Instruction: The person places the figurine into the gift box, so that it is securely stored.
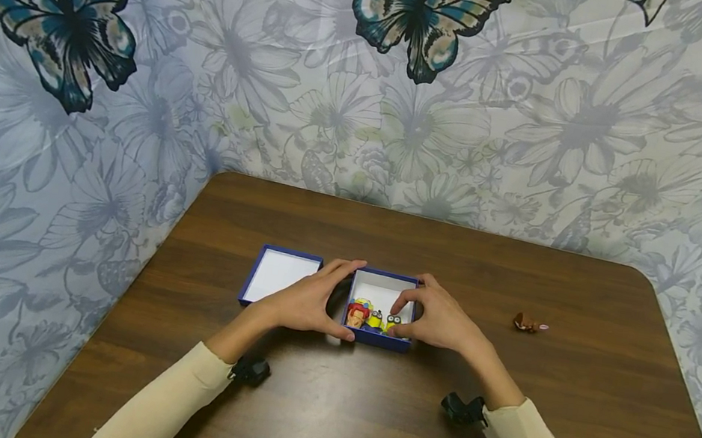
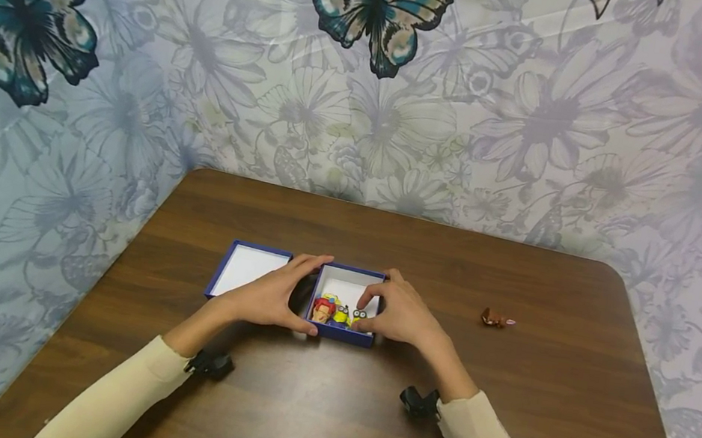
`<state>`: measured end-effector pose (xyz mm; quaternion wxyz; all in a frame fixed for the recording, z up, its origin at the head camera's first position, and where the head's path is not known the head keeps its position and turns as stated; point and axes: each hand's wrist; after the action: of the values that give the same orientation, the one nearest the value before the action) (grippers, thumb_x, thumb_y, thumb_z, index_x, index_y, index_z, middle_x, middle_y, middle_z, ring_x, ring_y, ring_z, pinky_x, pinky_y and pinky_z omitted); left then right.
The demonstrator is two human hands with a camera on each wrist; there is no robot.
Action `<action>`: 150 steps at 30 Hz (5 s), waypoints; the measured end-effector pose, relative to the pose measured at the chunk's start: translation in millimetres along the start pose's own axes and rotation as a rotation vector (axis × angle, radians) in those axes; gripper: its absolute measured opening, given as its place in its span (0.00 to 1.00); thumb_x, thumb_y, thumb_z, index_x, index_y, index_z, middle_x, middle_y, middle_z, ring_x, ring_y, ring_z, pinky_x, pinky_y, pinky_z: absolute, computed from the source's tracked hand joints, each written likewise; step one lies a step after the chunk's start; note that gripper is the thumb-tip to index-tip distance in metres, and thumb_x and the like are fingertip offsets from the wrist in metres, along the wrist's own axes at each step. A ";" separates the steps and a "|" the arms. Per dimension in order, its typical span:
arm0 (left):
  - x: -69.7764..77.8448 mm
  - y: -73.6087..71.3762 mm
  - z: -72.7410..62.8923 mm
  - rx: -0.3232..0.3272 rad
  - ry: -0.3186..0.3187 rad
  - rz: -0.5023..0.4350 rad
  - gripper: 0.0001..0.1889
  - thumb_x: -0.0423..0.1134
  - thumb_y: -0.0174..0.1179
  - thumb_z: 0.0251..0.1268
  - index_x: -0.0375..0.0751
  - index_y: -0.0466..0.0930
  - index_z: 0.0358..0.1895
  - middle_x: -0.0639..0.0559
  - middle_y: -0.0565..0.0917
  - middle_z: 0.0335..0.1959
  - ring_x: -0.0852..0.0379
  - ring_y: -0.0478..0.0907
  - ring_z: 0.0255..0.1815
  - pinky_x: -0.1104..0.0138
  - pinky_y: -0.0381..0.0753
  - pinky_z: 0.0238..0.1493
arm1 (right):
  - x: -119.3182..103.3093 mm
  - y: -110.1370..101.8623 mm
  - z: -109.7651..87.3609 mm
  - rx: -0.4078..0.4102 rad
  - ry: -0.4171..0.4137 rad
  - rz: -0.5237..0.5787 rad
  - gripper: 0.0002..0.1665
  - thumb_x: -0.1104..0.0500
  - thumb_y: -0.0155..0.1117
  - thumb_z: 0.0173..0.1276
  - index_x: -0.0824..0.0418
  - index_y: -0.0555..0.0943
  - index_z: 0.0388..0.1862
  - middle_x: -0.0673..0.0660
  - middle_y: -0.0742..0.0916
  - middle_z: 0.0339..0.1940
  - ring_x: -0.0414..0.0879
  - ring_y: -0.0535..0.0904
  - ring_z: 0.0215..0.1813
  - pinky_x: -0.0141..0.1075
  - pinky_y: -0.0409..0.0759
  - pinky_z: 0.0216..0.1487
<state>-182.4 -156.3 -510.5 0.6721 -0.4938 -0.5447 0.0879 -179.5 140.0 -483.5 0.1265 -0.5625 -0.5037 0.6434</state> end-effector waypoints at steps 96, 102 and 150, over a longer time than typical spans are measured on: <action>1.6 2.1 -0.8 0.007 -0.006 0.021 0.69 0.64 0.85 0.47 0.61 0.46 0.90 0.50 0.60 0.85 0.41 0.70 0.81 0.40 0.74 0.76 | 168.2 -48.6 -119.4 0.576 0.172 0.045 0.12 0.54 0.77 0.72 0.55 0.90 0.52 0.63 0.94 0.49 0.15 0.78 0.41 0.15 0.74 0.43; 2.8 1.2 -1.4 0.003 -0.011 0.015 0.69 0.64 0.85 0.47 0.60 0.46 0.90 0.49 0.60 0.85 0.40 0.69 0.82 0.39 0.74 0.77 | 163.1 -45.4 -117.2 0.635 0.146 0.083 0.11 0.57 0.74 0.74 0.57 0.89 0.52 0.62 0.93 0.49 0.14 0.77 0.44 0.12 0.76 0.46; -0.1 2.4 -0.4 0.005 -0.016 0.020 0.70 0.68 0.83 0.46 0.66 0.44 0.89 0.51 0.59 0.86 0.41 0.71 0.80 0.39 0.74 0.76 | 155.3 -32.0 -106.5 0.827 0.103 0.362 0.16 0.67 0.70 0.76 0.68 0.83 0.60 0.37 0.87 0.38 0.28 0.83 0.38 0.17 0.77 0.39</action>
<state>-181.1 -155.4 -512.4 0.6679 -0.4968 -0.5451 0.0999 -153.8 321.9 -535.9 0.2512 -0.5748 -0.0909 0.7734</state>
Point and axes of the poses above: each hand's wrist, its own z-axis towards the middle knuckle, its own y-axis out of the palm, x = y × z
